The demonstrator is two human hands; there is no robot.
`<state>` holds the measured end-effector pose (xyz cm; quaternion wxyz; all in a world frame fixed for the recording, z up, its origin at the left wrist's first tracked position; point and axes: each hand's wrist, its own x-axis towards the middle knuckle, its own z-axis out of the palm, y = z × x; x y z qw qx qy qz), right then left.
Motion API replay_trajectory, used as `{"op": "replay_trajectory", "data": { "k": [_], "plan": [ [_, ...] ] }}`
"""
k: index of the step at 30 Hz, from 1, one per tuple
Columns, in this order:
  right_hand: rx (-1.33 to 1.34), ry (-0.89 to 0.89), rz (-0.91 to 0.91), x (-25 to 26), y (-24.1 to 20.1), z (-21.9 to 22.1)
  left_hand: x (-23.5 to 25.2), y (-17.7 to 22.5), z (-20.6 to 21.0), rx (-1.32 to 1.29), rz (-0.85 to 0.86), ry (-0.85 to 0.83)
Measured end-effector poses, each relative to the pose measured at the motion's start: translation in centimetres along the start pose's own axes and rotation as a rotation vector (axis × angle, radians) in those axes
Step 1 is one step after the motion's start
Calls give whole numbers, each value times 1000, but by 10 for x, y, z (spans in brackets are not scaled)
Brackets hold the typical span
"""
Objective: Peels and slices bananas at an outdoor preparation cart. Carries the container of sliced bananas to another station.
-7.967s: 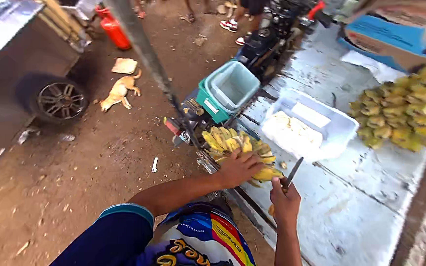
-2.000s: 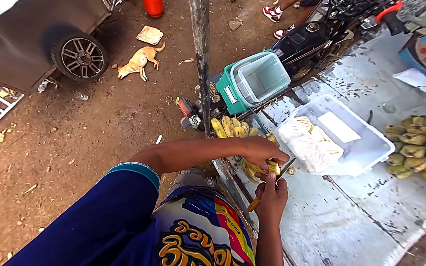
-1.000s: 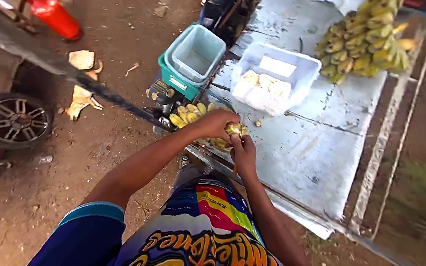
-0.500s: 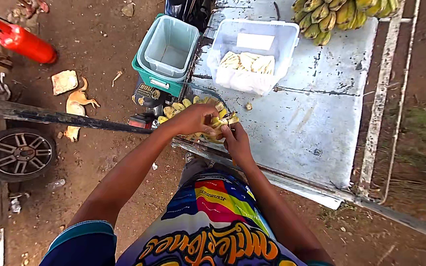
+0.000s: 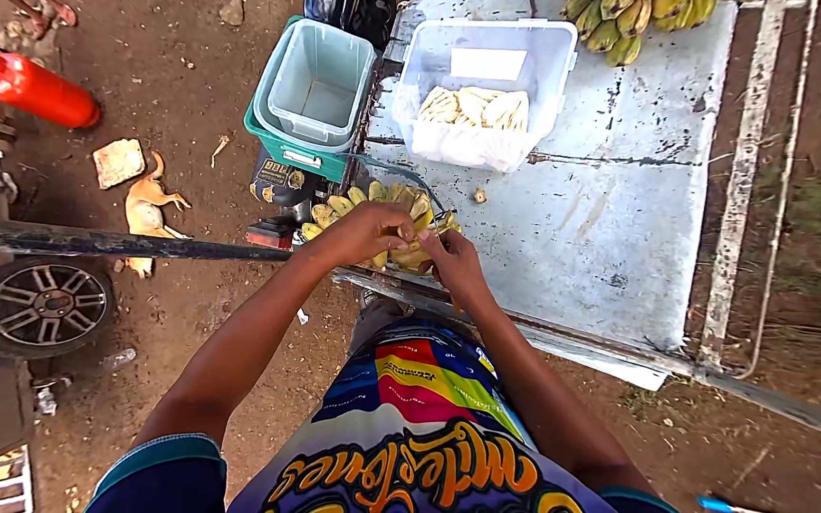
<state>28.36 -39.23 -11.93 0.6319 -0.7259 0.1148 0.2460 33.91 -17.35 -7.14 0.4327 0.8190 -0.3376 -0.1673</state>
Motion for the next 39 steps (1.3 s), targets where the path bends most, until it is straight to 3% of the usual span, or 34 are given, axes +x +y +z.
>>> {"op": "replay_trajectory", "data": {
  "k": [6, 15, 18, 21, 25, 30, 39],
  "plan": [
    [37, -30, 37, -12, -2, -4, -3, -7, -3, 3, -29, 83],
    [126, -66, -5, -33, 19, 3, -20, -23, 1, -124, -374, 383],
    [65, -35, -41, -29, 8, 1, -20, -14, 3, 3, -432, 401],
    [57, -66, -72, -24, -7, -4, -22, 19, 10, 266, -362, 288],
    [117, -100, -91, -20, -16, -6, -24, 48, 25, 315, -270, 211],
    [141, -105, -104, -18, -16, -5, -19, 36, 42, 349, -296, 367],
    [115, -97, -100, -20, -10, -5, -21, 25, 64, 394, -112, 596]
  ]
}}
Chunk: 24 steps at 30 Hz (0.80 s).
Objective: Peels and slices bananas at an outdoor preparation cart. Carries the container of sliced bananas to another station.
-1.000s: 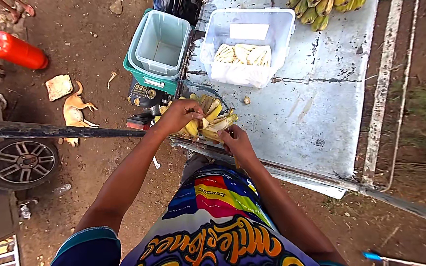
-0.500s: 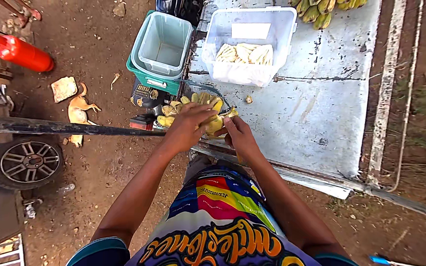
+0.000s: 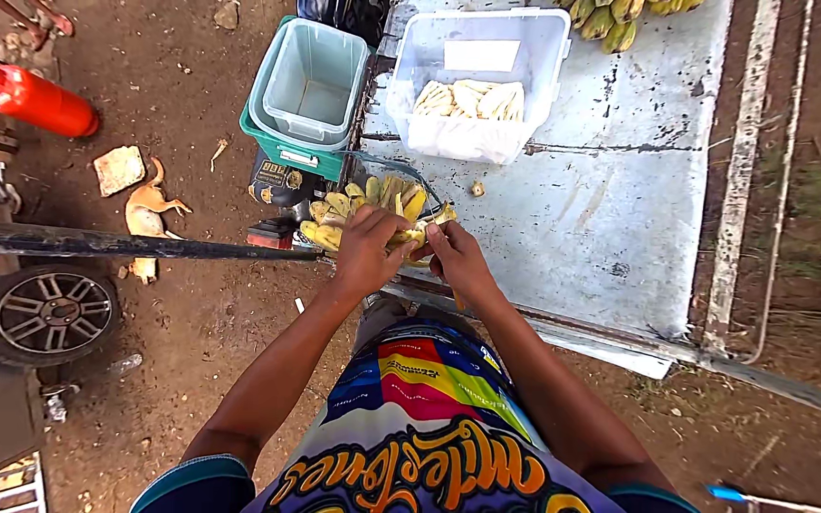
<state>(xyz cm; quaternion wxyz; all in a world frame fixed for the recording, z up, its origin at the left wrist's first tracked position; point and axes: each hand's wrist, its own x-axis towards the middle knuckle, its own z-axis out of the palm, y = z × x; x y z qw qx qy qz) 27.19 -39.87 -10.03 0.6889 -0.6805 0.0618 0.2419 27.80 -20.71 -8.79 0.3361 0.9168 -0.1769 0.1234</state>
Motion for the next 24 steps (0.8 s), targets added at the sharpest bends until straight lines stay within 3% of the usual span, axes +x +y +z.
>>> {"op": "replay_trajectory", "data": {
  "k": [9, 15, 20, 24],
  "plan": [
    [-67, -14, 16, 7, -13, -3, -14, -7, 13, 143, 287, 111],
    [-345, 127, -89, 18, 0, 6, -22, -8, -6, 159, 291, 1],
    [-317, 172, -37, 27, 11, 7, -37, -18, -35, 63, 222, -117],
    [-128, 140, 15, 33, 28, 2, -54, -39, -56, -97, 149, -166]
  ]
}}
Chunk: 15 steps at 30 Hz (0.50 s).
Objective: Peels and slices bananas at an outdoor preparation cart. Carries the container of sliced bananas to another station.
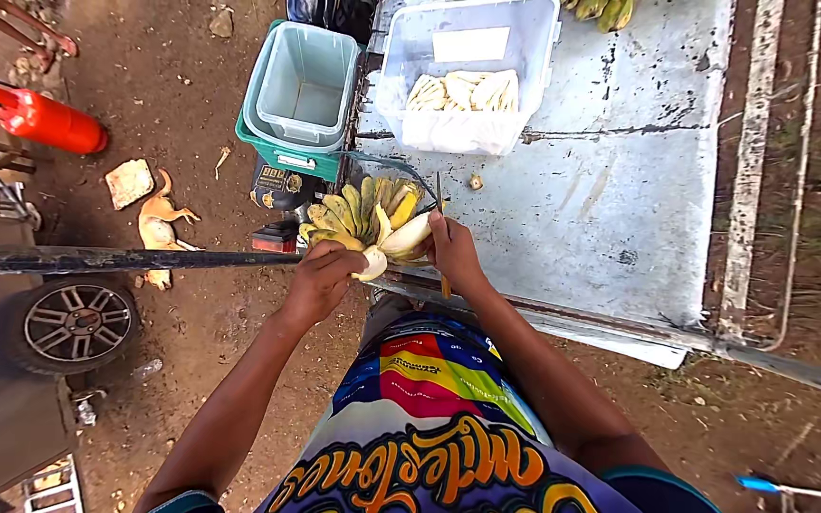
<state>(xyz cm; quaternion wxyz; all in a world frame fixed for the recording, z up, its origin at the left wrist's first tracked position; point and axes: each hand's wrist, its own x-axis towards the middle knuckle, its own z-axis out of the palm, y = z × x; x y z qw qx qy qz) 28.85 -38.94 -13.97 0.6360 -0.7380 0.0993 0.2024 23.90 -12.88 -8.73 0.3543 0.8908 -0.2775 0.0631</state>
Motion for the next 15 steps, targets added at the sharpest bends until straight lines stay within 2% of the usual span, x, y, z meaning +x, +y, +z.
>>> {"op": "replay_trajectory", "data": {
  "k": [4, 8, 11, 15],
  "plan": [
    [-34, -72, -77, -33, 2, -2, -2, 4, -18, -56, -114, -86],
    [-216, -113, -294, -51, 5, -9, 27, 43, -31, 138, -259, -288],
    [-222, -141, -433, -58, 12, -9, 51, 63, -15, 297, -295, -260],
    [-171, -134, -454, -60, 14, -10, 69, 69, 7, 437, -270, -306]
  ]
}}
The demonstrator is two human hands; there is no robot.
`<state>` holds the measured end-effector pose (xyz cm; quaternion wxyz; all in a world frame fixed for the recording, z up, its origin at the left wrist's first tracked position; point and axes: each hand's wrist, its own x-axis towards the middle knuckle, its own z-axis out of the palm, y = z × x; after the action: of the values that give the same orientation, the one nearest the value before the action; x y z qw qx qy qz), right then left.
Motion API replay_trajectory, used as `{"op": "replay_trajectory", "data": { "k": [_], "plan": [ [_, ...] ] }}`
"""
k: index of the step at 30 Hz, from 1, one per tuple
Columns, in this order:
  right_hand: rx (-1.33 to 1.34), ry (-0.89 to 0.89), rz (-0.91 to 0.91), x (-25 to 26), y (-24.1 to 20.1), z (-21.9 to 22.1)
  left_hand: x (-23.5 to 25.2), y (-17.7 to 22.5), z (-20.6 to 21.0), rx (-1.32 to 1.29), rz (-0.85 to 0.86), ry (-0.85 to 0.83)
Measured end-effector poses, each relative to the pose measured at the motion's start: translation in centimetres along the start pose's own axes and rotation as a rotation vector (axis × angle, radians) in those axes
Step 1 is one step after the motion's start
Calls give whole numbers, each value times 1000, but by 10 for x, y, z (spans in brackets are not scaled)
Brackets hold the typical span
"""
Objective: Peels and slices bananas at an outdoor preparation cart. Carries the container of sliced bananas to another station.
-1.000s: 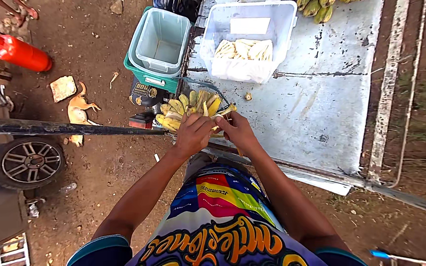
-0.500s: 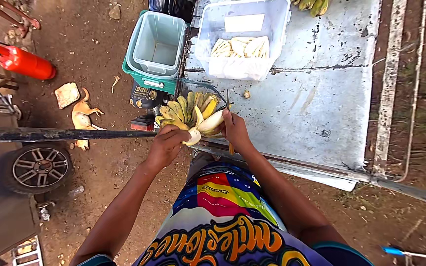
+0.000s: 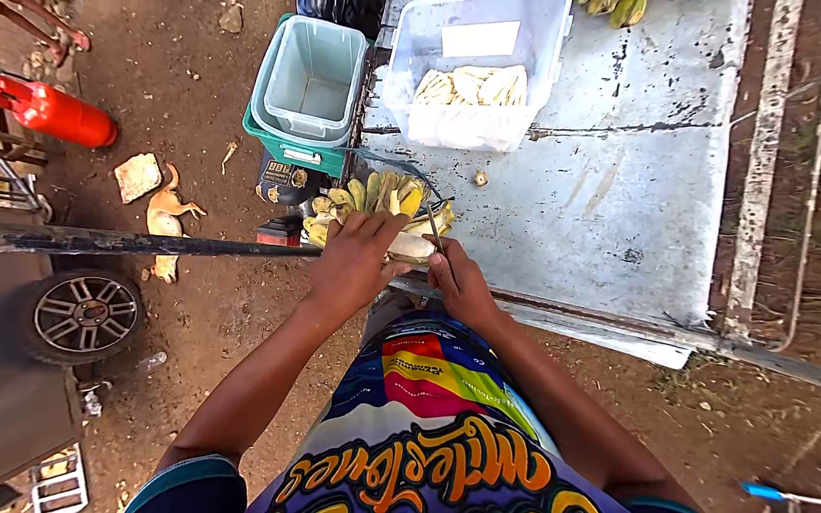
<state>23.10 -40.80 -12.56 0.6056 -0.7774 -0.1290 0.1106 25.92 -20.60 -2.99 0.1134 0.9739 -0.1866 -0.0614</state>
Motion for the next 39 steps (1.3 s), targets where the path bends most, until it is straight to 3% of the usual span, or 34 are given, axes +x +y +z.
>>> {"op": "replay_trajectory", "data": {
  "k": [7, 11, 15, 17, 20, 22, 25, 28, 30, 32, 34, 36, 39],
  "plan": [
    [72, -15, -26, -3, -1, -3, 10, 2, 6, -17, 138, -17],
    [176, -20, 57, 1, -4, -4, 15, -4, 2, -95, 96, -6],
    [251, -3, 249, 4, -7, -17, 17, -6, -11, -590, -127, 19],
    [167, 53, 276, 4, -8, -27, 15, -4, -23, -960, -225, 99],
    [-6, 244, 147, 7, -20, -41, 21, -7, -42, -1473, -331, 189],
    [17, 281, 29, 12, -39, -46, 23, -6, -50, -1629, -368, 227],
    [191, 144, -70, 24, -66, -44, 25, 7, -53, -1601, -353, 222],
    [318, 89, -16, 38, -82, -34, 30, 20, -43, -1435, -255, 237],
    [476, 136, 28, 41, -82, -30, 31, 23, -37, -1149, -208, 276],
    [715, 155, 66, 39, -78, -32, 21, 21, -40, -683, -204, 228],
    [906, 134, 108, 36, -73, -37, 15, 18, -45, -455, -169, 221],
    [990, 101, 124, 34, -71, -40, 16, 19, -48, -494, -115, 301],
    [990, 87, 130, 35, -83, -36, 36, 23, -36, -922, -29, 417]
  ]
}}
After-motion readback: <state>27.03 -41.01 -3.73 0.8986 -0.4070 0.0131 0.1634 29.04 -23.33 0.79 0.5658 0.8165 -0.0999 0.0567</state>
